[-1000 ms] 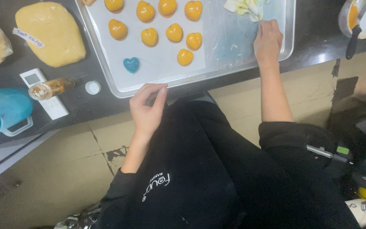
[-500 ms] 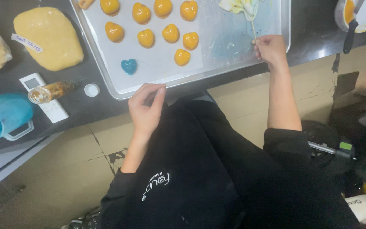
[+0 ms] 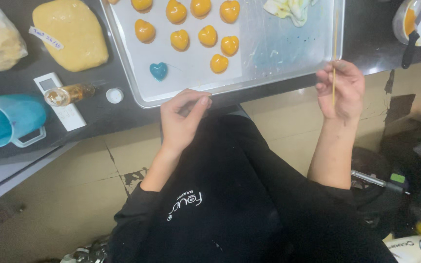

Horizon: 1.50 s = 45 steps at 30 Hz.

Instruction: The person holds a yellow pitcher of glaze and uses a thin wooden skewer to apply glaze to heart-shaped yellow pastries arranged on a tray. They open a small jar of gold-colored flakes, pick up flakes by hand, and press the flakes onto the pastries one at a time, wiping their hands on a cloth between pieces.

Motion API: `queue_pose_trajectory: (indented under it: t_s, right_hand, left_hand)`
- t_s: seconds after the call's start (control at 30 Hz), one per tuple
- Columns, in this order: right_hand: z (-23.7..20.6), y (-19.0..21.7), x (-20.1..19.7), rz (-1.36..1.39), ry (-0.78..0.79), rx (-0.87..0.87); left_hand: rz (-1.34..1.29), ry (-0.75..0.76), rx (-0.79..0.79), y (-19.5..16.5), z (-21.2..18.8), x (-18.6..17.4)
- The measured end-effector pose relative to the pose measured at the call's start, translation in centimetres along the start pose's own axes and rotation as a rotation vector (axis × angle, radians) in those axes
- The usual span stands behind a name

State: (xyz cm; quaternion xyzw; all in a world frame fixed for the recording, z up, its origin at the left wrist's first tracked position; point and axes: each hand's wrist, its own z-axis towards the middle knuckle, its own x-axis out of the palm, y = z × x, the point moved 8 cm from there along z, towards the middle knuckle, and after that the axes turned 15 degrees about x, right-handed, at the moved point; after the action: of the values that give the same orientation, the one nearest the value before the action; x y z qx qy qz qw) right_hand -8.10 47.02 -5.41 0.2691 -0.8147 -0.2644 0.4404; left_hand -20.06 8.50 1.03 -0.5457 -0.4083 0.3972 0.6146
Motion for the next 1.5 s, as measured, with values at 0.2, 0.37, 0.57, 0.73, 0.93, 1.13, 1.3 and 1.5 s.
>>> queue_pose_trajectory:
  t_s: [0.2,0.37,0.57,0.73,0.93,1.13,1.3,1.5]
  right_hand:
    - [-4.0,2.5,8.3,-0.185,0.169,-0.378]
    - [-8.1,4.0,17.9,-0.461,0.298,-0.85]
    - [-11.4,2.6,25.9,-0.737,0.307,-1.107]
    - [-11.7,2.1,27.2,-0.708,0.3,-1.148]
    - [-12.8,1.4,28.4,-0.854,0.45,-1.354]
    - [-13.2,1.2,29.5,-1.151,0.554,-1.226]
    - [-13.6,1.0,29.4,-1.172,0.599,-1.297]
    - [-13.8,0.8,29.5,-1.255,0.618,-1.215]
  left_hand:
    - [-0.184,0.067,-0.003,-2.8,0.2,1.6]
    - [-0.313,0.117,-0.022,-4.8,-0.3,2.3]
    - [-0.366,0.105,0.048,-6.6,-0.7,1.9]
    - [-0.317,0.086,0.1,-7.2,-0.8,1.2]
    - [-0.289,0.072,0.097,-7.4,-0.8,1.0]
    - [-0.286,0.078,0.094,-7.5,-0.8,1.0]
    - [-0.224,0.075,0.114,-7.6,-0.8,0.8]
    - [-0.261,0.05,0.065,-7.1,-0.9,0.9]
